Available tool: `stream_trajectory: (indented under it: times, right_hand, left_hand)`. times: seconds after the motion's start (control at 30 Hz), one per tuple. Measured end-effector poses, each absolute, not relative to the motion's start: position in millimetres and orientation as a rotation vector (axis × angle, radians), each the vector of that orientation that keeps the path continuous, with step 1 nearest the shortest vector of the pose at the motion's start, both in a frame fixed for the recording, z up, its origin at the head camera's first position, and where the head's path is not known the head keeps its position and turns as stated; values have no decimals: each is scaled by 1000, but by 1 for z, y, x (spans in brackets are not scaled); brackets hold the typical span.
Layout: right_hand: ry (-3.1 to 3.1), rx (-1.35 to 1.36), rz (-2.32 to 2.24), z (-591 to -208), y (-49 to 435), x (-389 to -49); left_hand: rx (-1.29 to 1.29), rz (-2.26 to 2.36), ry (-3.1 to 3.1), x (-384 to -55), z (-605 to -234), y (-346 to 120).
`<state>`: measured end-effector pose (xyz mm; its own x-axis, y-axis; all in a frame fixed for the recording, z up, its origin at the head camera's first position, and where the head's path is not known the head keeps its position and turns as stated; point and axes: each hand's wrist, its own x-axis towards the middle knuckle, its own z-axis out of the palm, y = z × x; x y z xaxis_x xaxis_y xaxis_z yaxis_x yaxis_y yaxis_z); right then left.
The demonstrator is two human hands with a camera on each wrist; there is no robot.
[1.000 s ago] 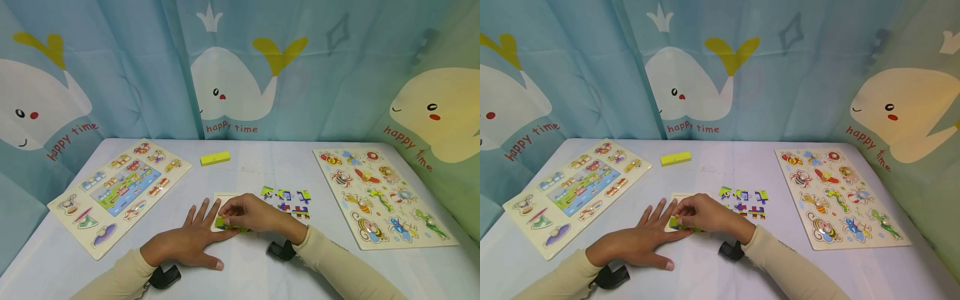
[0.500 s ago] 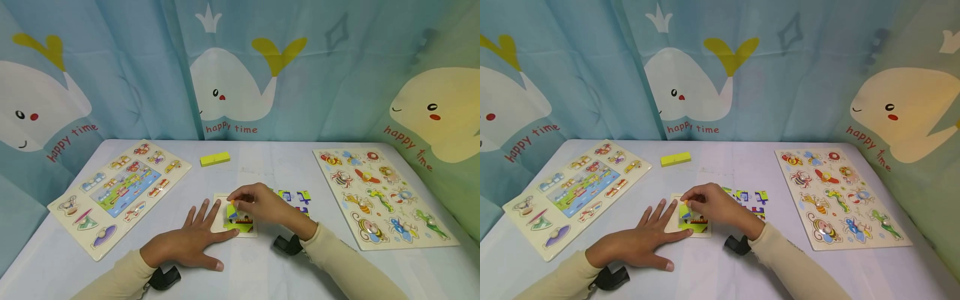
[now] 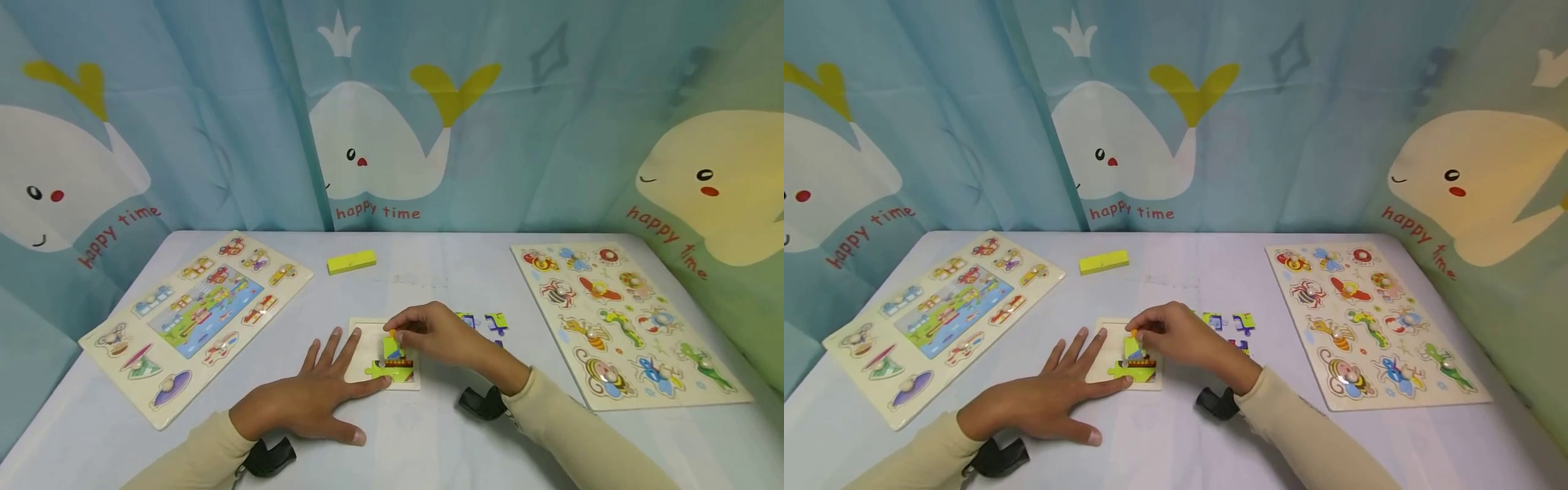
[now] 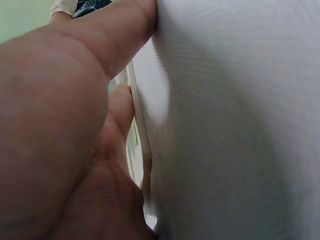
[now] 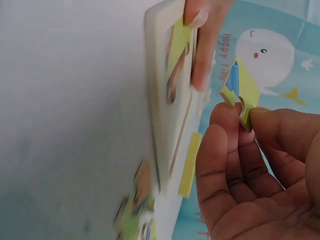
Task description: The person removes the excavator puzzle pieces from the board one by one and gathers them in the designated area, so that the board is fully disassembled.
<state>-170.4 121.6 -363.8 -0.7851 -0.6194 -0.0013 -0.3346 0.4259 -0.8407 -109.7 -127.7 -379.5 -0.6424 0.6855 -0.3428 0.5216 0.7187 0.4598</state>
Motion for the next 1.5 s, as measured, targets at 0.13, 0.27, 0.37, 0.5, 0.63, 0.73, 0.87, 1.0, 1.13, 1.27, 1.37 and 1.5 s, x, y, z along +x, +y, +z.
stream_trajectory:
  times: [0.13,0.27,0.37,0.5,0.63,0.73,0.87,1.0,1.13,1.27,1.37,1.5]
  right_hand:
    - [2360,-795,-1301,-365,132,-170]
    - [2316,-780,-1325,-365,146,-169]
    - [2340,-775,-1311,-364,157,-169]
    - [2402,-755,-1271,-361,171,-168]
    - [2404,-719,-1252,-360,181,-166]
    - [2365,-705,-1249,-361,186,-163]
    - [2318,-729,-1249,-362,188,-161]
    - [2268,-738,-1276,-363,186,-160]
    - [2218,-742,-1272,-365,182,-159]
    - [2225,-763,-1200,-364,181,-157]
    - [2258,-788,-1128,-363,180,-157]
    - [2307,-828,-1052,-362,181,-158]
  left_hand:
    - [919,437,2429,-109,-380,-128]
    - [922,440,2428,-108,-380,-127]
    - [916,445,2423,-109,-380,-126]
    - [910,437,2425,-109,-379,-125]
    - [917,439,2430,-108,-379,-124]
    - [921,451,2433,-108,-379,-124]
    - [921,457,2438,-108,-380,-125]
    - [920,455,2442,-107,-380,-126]
    - [910,455,2440,-107,-380,-127]
    - [908,455,2442,-108,-380,-126]
    - [910,455,2444,-108,-380,-126]
    - [907,452,2445,-108,-379,-126]
